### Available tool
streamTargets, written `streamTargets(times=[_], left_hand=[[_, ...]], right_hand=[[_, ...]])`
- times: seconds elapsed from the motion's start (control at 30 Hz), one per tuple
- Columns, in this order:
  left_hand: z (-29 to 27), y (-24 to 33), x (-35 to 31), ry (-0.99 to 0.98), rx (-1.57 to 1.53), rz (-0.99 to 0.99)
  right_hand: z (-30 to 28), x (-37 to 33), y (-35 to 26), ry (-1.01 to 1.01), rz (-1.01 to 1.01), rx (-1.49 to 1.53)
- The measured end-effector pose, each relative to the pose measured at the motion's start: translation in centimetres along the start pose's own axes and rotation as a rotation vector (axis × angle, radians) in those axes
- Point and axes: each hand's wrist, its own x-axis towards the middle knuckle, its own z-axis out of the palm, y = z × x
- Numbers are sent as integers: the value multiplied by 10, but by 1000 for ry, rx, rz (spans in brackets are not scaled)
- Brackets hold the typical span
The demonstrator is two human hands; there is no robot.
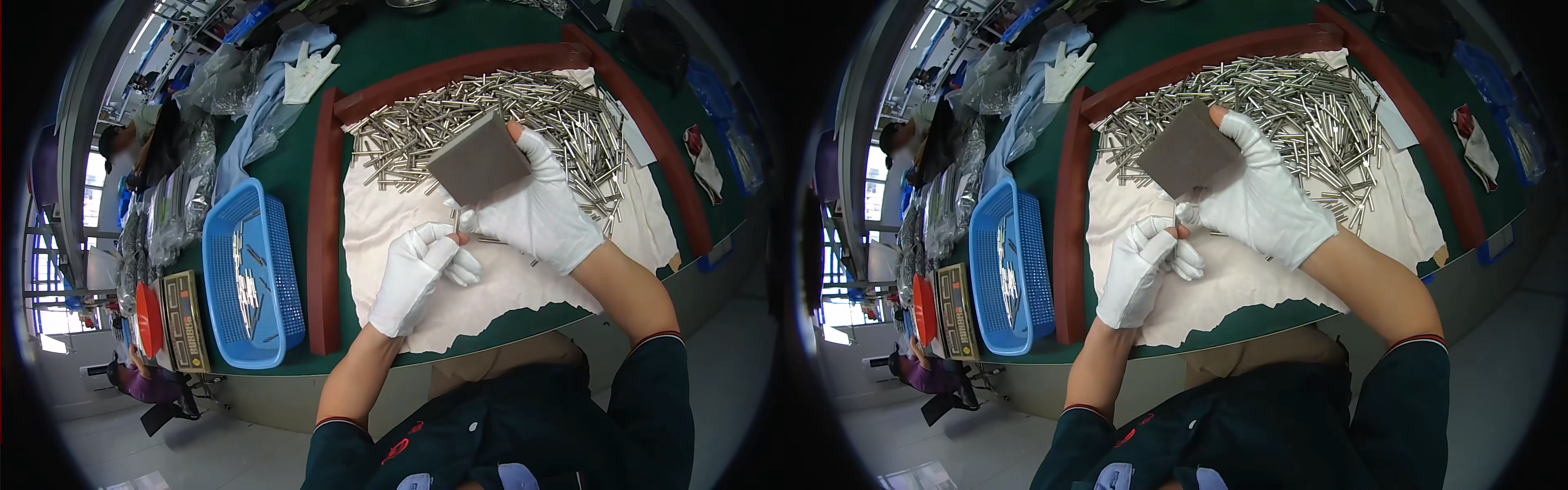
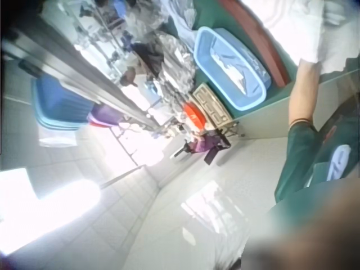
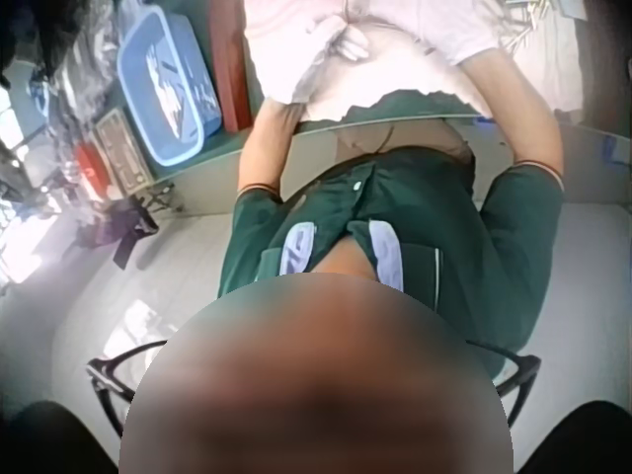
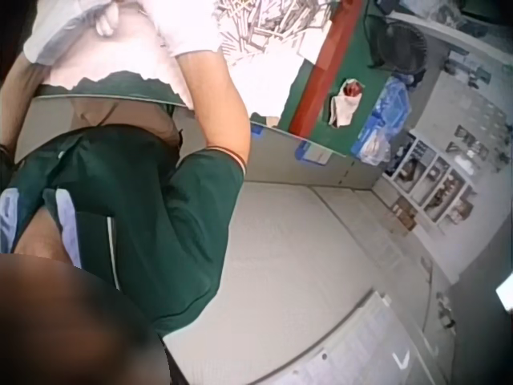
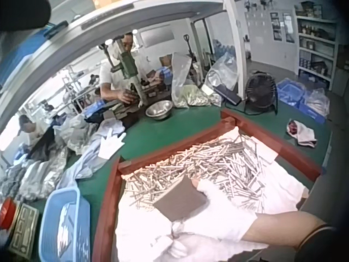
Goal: Polishing small cylindrical metal pins by hand using a rectangular abrasive block.
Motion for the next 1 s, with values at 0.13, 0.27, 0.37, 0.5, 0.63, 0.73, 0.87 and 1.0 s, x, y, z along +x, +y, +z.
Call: streamTargets(times=[0.13, 0.27, 0.37, 0.5, 0.63, 0.73, 0.87, 1.0], left_hand=[[2, 0, 0, 2, 31, -6], [0, 4, 1, -35, 64, -80], [0, 6, 0, -61, 38, -96], [0, 4, -2, -77, 18, -96], [0, 5, -2, -69, -13, -94], [1, 7, -2, -57, 33, -111], [-2, 3, 0, -86, 32, -120], [-4, 1, -1, -87, -35, -119]], right_hand=[[5, -6, 4, -56, 54, -6], [8, -8, 3, -7, -13, -104], [7, -8, 3, -10, 8, -142], [3, -8, 3, -18, 14, -157], [-1, -7, 3, -2, -15, -241], [1, -8, 4, -6, -10, -226], [5, -12, 3, -5, 23, -184], [7, -12, 1, -13, 16, -235]])
